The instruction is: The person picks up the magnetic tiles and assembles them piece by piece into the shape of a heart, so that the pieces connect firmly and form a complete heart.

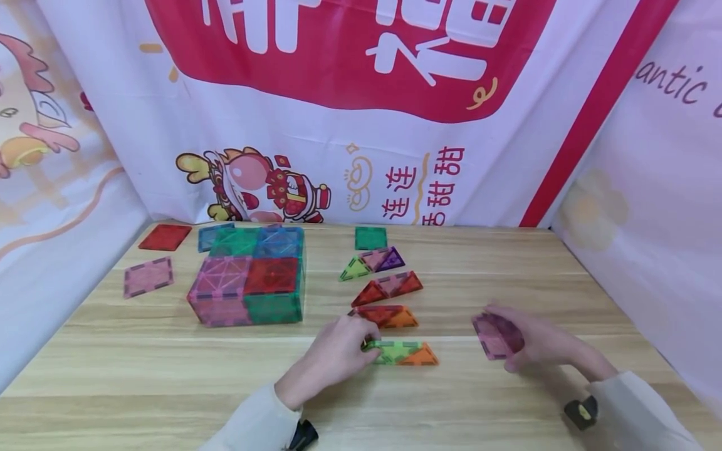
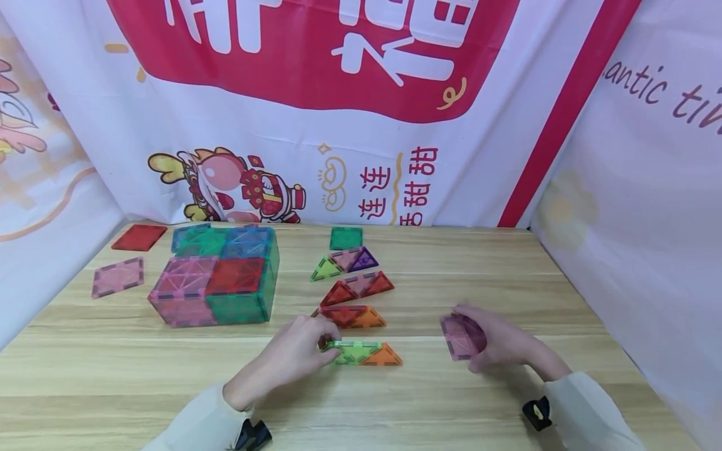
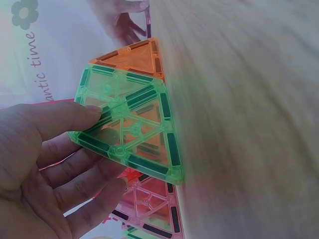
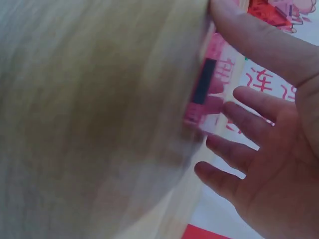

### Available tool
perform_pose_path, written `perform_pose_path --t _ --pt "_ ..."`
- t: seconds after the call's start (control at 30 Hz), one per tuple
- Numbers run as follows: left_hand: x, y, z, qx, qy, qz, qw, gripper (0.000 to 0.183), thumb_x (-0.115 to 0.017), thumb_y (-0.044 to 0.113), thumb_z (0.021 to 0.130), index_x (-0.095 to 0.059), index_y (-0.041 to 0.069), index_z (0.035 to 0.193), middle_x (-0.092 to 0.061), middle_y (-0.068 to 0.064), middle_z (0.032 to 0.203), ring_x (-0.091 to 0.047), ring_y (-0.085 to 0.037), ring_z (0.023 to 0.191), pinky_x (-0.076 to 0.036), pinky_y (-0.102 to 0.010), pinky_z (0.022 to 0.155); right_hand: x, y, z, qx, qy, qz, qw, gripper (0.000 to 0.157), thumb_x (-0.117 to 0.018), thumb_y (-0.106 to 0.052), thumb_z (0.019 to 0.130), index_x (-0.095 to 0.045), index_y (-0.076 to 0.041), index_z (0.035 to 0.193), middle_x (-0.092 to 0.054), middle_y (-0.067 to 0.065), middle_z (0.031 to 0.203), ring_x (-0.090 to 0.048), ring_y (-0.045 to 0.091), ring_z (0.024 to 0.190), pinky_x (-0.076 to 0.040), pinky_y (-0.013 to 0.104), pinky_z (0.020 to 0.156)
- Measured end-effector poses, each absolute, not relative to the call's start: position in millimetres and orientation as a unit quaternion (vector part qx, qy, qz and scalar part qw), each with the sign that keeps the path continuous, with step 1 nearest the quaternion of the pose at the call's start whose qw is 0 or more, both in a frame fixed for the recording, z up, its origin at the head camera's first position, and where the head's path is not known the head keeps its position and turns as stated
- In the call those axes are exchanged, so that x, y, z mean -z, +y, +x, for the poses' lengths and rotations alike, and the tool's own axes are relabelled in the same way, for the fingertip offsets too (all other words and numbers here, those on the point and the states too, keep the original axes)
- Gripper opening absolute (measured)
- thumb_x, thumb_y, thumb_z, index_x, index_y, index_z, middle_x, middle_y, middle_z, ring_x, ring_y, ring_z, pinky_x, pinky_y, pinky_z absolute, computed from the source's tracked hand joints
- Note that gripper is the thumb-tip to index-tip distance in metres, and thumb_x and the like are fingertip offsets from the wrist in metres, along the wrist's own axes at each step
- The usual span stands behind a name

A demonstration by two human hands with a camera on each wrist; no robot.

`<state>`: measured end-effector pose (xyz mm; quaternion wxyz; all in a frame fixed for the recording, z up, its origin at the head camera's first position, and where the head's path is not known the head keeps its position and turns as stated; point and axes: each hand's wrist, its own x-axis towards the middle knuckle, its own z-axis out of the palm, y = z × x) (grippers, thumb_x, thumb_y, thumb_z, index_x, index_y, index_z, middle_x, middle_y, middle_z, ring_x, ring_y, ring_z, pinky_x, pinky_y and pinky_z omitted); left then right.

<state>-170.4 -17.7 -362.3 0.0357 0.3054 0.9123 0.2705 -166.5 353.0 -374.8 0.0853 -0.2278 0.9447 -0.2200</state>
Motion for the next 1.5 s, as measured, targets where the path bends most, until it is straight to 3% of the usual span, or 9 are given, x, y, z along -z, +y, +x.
perform_pose_path --t 0.27,0.47,0.73,0.83,1.0,1.23,1.5 --pt "362.1 -18.1 -170.6 -0.273 0.912 0.304 0.035 0.004 -0.076 0.018 0.079 -0.072 0.017 0.082 -0.068 0.006 0.082 -0.056 -0.006 0.072 -0.046 -0.023 0.063 381.7 346.7 -167.1 0.154 0.962 -0.227 0.01 0.073 -0.084 -0.036 0.066 -0.056 -0.002 0.124 -0.062 0.012 0.115 -0.06 0.025 0.1 -0.05 0.042 0.083" --pt "362.5 -17.9 -171.2 -0.274 0.912 0.304 0.039 0.004 -0.075 0.018 0.08 -0.072 0.017 0.082 -0.068 0.005 0.083 -0.056 -0.005 0.072 -0.046 -0.023 0.062 379.9 332.7 -164.8 0.072 0.976 -0.206 -0.008 0.075 -0.08 -0.048 0.066 -0.058 -0.003 0.121 -0.062 0.007 0.104 -0.059 0.016 0.088 -0.051 0.039 0.075" --pt "362.7 -19.3 -170.2 -0.273 0.911 0.306 0.041 0.005 -0.075 0.018 0.08 -0.072 0.016 0.083 -0.068 0.005 0.083 -0.056 -0.006 0.071 -0.046 -0.023 0.061 378.1 323.8 -163.3 0.067 0.975 -0.211 -0.028 0.07 -0.079 -0.045 0.067 -0.059 -0.004 0.119 -0.062 0.002 0.101 -0.059 0.013 0.086 -0.052 0.032 0.072" --pt "363.4 -21.1 -169.9 -0.277 0.91 0.306 0.037 0.005 -0.075 0.017 0.079 -0.072 0.016 0.083 -0.069 0.004 0.084 -0.057 -0.005 0.071 -0.046 -0.022 0.061 374.7 317.0 -164.1 0.082 0.971 -0.221 -0.037 0.067 -0.078 -0.045 0.069 -0.059 -0.008 0.121 -0.061 -0.002 0.101 -0.058 0.009 0.087 -0.051 0.03 0.073" --pt "363.8 -24.4 -169.7 -0.282 0.908 0.309 0.027 0.004 -0.075 0.015 0.079 -0.071 0.016 0.081 -0.069 0.003 0.084 -0.057 -0.004 0.069 -0.046 -0.021 0.059 368.2 299.8 -166.0 0.117 0.959 -0.254 -0.043 0.07 -0.077 -0.046 0.071 -0.057 -0.008 0.127 -0.061 0.001 0.114 -0.059 0.015 0.101 -0.052 0.039 0.082" --pt "363.6 -26.7 -169.6 -0.279 0.909 0.308 0.024 0.004 -0.075 0.015 0.079 -0.071 0.016 0.081 -0.07 0.002 0.087 -0.059 -0.005 0.07 -0.046 -0.02 0.059 368.3 274.9 -170.4 0.21 0.935 -0.283 -0.024 0.076 -0.08 -0.036 0.07 -0.05 -0.015 0.136 -0.058 -0.001 0.123 -0.057 0.018 0.108 -0.05 0.044 0.086" --pt "362.9 -28.2 -169.1 -0.278 0.913 0.298 0.026 0.004 -0.075 0.015 0.079 -0.071 0.015 0.082 -0.07 0.001 0.089 -0.056 -0.003 0.066 -0.045 -0.02 0.056 369.9 256.6 -178.8 0.276 0.912 -0.304 0.03 0.077 -0.079 -0.033 0.073 -0.045 -0.016 0.14 -0.053 -0.001 0.126 -0.054 0.017 0.112 -0.052 0.04 0.089"
